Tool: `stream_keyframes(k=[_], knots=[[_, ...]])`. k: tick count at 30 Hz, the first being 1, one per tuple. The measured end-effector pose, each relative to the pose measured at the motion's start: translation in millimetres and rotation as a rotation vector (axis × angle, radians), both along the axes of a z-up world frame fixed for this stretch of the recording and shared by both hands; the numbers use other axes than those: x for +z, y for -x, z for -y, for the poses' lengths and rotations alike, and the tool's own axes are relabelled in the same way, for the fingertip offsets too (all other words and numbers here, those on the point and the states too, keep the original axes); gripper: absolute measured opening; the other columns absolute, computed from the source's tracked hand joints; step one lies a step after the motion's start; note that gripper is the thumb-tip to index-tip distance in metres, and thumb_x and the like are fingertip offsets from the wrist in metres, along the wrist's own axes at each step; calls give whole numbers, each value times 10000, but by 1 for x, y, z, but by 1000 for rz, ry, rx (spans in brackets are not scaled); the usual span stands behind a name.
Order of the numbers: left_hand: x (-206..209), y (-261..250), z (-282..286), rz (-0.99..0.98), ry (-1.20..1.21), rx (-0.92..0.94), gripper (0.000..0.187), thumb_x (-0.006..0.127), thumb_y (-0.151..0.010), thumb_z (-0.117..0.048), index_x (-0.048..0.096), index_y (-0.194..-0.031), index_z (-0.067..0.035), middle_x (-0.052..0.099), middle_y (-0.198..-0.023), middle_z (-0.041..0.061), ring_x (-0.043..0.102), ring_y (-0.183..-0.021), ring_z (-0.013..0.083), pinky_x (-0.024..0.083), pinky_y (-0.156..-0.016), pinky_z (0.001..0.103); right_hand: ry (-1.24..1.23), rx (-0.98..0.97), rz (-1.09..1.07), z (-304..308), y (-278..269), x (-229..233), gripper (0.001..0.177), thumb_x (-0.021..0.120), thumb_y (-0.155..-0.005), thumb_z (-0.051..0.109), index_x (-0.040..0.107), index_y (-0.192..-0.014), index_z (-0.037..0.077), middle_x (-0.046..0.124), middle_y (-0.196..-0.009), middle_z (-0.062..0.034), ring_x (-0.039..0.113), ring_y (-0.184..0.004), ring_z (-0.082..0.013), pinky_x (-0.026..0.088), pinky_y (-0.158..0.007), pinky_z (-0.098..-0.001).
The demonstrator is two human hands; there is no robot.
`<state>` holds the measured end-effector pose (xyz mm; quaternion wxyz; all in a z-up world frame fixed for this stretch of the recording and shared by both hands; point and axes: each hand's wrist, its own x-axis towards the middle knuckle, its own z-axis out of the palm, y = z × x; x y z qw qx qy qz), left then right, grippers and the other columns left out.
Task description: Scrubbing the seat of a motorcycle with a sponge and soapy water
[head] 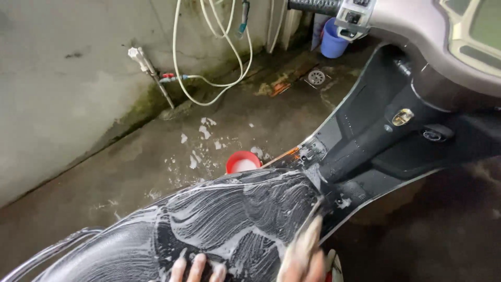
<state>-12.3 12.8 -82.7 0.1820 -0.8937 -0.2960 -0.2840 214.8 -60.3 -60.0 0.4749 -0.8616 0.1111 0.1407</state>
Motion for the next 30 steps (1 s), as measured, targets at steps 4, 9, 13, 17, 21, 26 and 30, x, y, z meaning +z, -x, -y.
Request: stream_keyframes(k=[4,9,13,17,21,26,30], knots=[[70,-19,10,49,46,76,305,362,-768,-479,572,-967,-383,592,-1088,-46,566,-986,241,363,-779,576,43,-97,71,25,56,-27,577,538,-744,336,420,-1265,117,450,-1274,-154,402,-1159,-315,315,-911,-388],[106,-16,33,9,263,95,570,557,-551,-493,576,-1091,-315,523,-1235,-5,459,-1175,235,324,-937,556,-114,-75,-106,21,21,-1,454,375,-787,364,467,-1195,189,598,-1021,-136,567,-859,-314,414,-765,-382],[107,-14,29,7,194,71,559,529,-554,-486,585,-1074,-288,544,-1211,29,488,-1136,266,300,-942,559,-302,-59,8,28,70,5,334,394,-824,249,475,-1124,128,569,-944,-110,521,-773,-242,396,-691,-327],[113,-8,34,-89,182,54,573,534,-608,-507,554,-1135,-281,517,-1248,33,461,-1163,272,313,-931,563,-475,-34,128,39,118,14,215,413,-861,134,483,-1053,67,541,-867,-84,474,-687,-170,379,-617,-272],[119,-9,35,-110,222,39,544,531,-654,-487,548,-1149,-259,504,-1259,44,427,-1190,284,298,-951,569,-351,-153,-27,22,90,16,218,458,-790,193,524,-991,142,605,-872,-60,555,-710,-195,440,-616,-311],[113,-11,31,-17,183,48,587,528,-598,-523,564,-1124,-264,535,-1224,34,474,-1154,269,313,-925,557,84,233,652,65,138,-49,573,554,-794,262,402,-1257,-40,451,-1229,-261,448,-1071,-416,363,-906,-403],[117,-6,39,-117,205,38,596,559,-594,-502,555,-1135,-251,520,-1243,44,455,-1180,283,311,-932,567,-84,-2,-73,29,63,28,535,437,-772,439,433,-1257,213,546,-1185,-53,542,-1012,-225,382,-834,-324]])
